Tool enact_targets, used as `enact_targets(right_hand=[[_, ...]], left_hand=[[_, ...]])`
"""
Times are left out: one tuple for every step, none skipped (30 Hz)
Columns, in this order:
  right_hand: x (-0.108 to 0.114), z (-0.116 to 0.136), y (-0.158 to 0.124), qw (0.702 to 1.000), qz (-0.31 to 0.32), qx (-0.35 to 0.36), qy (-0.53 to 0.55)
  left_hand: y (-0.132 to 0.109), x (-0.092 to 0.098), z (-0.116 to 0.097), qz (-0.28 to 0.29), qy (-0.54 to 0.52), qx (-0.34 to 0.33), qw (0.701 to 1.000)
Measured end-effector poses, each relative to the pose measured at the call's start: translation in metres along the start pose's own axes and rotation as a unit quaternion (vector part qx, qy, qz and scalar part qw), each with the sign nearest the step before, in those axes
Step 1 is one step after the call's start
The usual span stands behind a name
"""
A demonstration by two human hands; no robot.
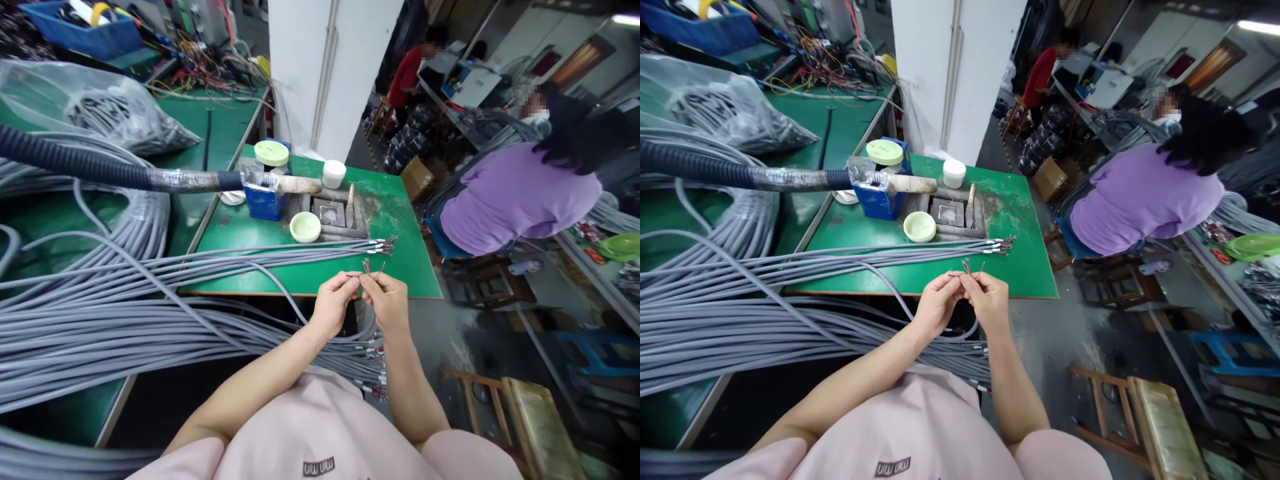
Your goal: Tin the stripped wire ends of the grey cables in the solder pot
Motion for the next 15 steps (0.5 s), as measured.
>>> enact_targets(right_hand=[[-0.001,-0.003,-0.003,1.0,0.015,-0.005,0.004],[-0.003,-0.006,-0.007,0.999,0.038,-0.008,0.005],[-0.006,-0.01,-0.013,0.998,0.065,-0.013,0.008],[-0.009,-0.014,-0.019,0.995,0.092,-0.019,0.018],[-0.014,-0.02,-0.027,0.992,0.119,-0.028,0.037],[-0.018,-0.026,-0.034,0.987,0.14,-0.04,0.067],[-0.023,-0.032,-0.042,0.981,0.158,-0.051,0.102],[-0.027,-0.037,-0.049,0.974,0.17,-0.062,0.138],[-0.031,-0.042,-0.054,0.968,0.175,-0.071,0.168],[-0.033,-0.046,-0.058,0.964,0.169,-0.08,0.19],[-0.033,-0.049,-0.059,0.963,0.151,-0.089,0.204],[-0.031,-0.052,-0.059,0.965,0.127,-0.096,0.209],[-0.026,-0.052,-0.059,0.968,0.103,-0.101,0.205],[-0.022,-0.051,-0.058,0.973,0.087,-0.101,0.189],[-0.018,-0.047,-0.057,0.979,0.088,-0.093,0.16]], left_hand=[[-0.001,0.0,-0.002,-0.003,-0.006,0.001,1.0],[-0.003,0.002,-0.005,-0.01,-0.013,0.003,1.0],[-0.003,0.003,-0.007,-0.017,-0.024,0.01,1.0],[-0.004,0.004,-0.008,-0.024,-0.038,0.023,0.999],[-0.005,0.004,-0.006,-0.023,-0.053,0.045,0.997],[-0.007,0.001,-0.002,-0.014,-0.067,0.076,0.995],[-0.009,-0.003,0.004,0.003,-0.08,0.112,0.99],[-0.012,-0.008,0.01,0.022,-0.091,0.147,0.985],[-0.015,-0.012,0.016,0.037,-0.098,0.172,0.98],[-0.018,-0.014,0.021,0.048,-0.097,0.186,0.977],[-0.021,-0.014,0.025,0.058,-0.086,0.193,0.976],[-0.024,-0.015,0.028,0.07,-0.065,0.194,0.976],[-0.027,-0.015,0.031,0.086,-0.035,0.195,0.976],[-0.031,-0.015,0.034,0.105,0.001,0.196,0.975],[-0.034,-0.014,0.036,0.122,0.034,0.196,0.973]])
Point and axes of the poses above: each hand's wrist, its own y-axis towards the middle knuckle, its own x-axis out of the back of the hand, z = x × y, the point moved 10 cm from there along y, towards the middle knuckle, and after that the axes turned 3 degrees about -z, right-handed, at the moved point
